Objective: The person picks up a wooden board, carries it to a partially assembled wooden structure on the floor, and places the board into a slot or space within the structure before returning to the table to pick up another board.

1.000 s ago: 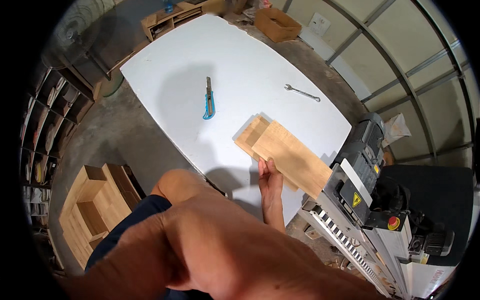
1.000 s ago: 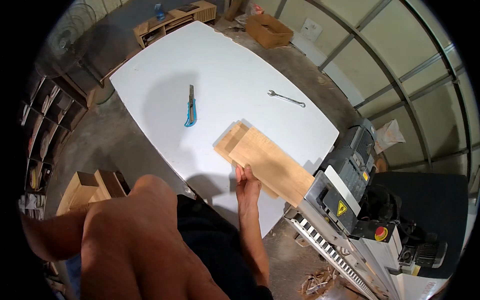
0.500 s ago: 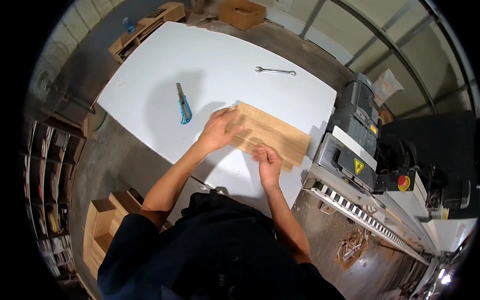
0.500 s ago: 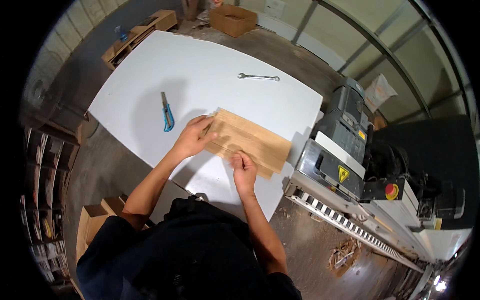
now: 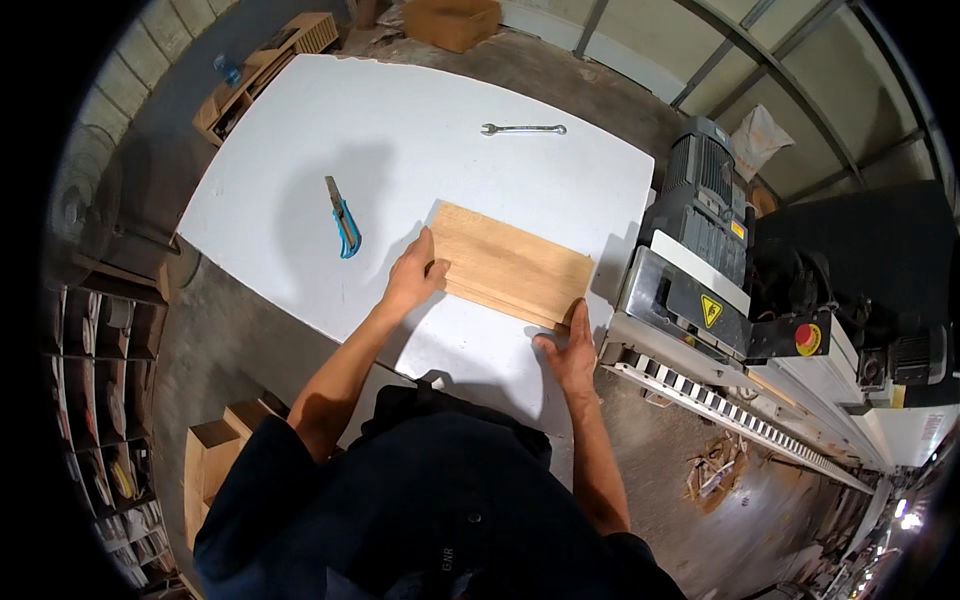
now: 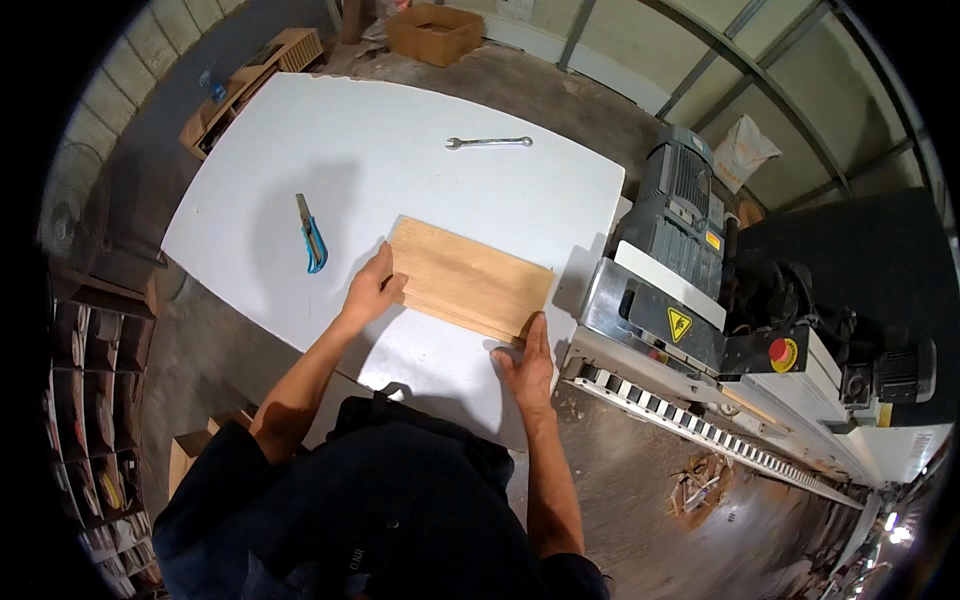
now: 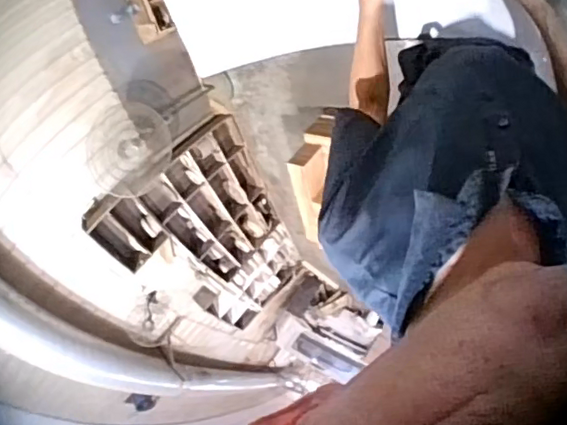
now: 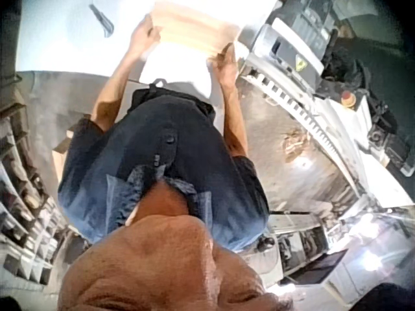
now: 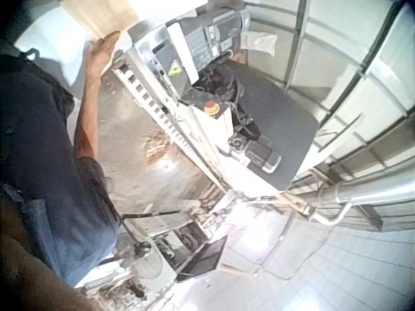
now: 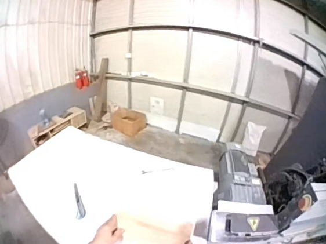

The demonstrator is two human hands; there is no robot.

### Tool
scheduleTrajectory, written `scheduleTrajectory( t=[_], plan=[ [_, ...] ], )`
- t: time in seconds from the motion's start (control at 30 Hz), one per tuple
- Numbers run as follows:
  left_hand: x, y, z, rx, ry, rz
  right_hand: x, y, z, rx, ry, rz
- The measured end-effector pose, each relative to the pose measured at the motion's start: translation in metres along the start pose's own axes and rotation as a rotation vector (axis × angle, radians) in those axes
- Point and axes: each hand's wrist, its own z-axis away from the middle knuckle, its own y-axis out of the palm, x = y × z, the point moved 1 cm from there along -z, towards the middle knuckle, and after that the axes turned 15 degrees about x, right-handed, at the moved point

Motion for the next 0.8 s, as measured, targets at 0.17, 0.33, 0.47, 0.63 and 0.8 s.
scheduleTrajectory(
  t=[0.17, 0.33, 0.47, 0.63, 0.8],
  plan=[
    [-0.004, -0.005, 0.017, 0.091, 0.165, -0.241, -0.010, 0.006, -0.003, -0.072, 0.060, -0.037],
    [-0.007, -0.001, 0.013, 0.084, 0.148, -0.326, -0.015, -0.001, -0.010, -0.124, 0.014, -0.088],
    [0.001, 0.002, 0.012, 0.060, 0.103, -0.288, 0.000, -0.007, -0.018, -0.055, 0.119, -0.181],
    [0.000, 0.000, 0.009, 0.075, 0.071, -0.138, -0.011, 0.003, -0.018, -0.145, 0.103, -0.145],
    [-0.006, -0.002, 0.011, -0.017, 0.197, -0.332, -0.017, 0.008, -0.012, -0.143, 0.110, -0.118]
  ],
)
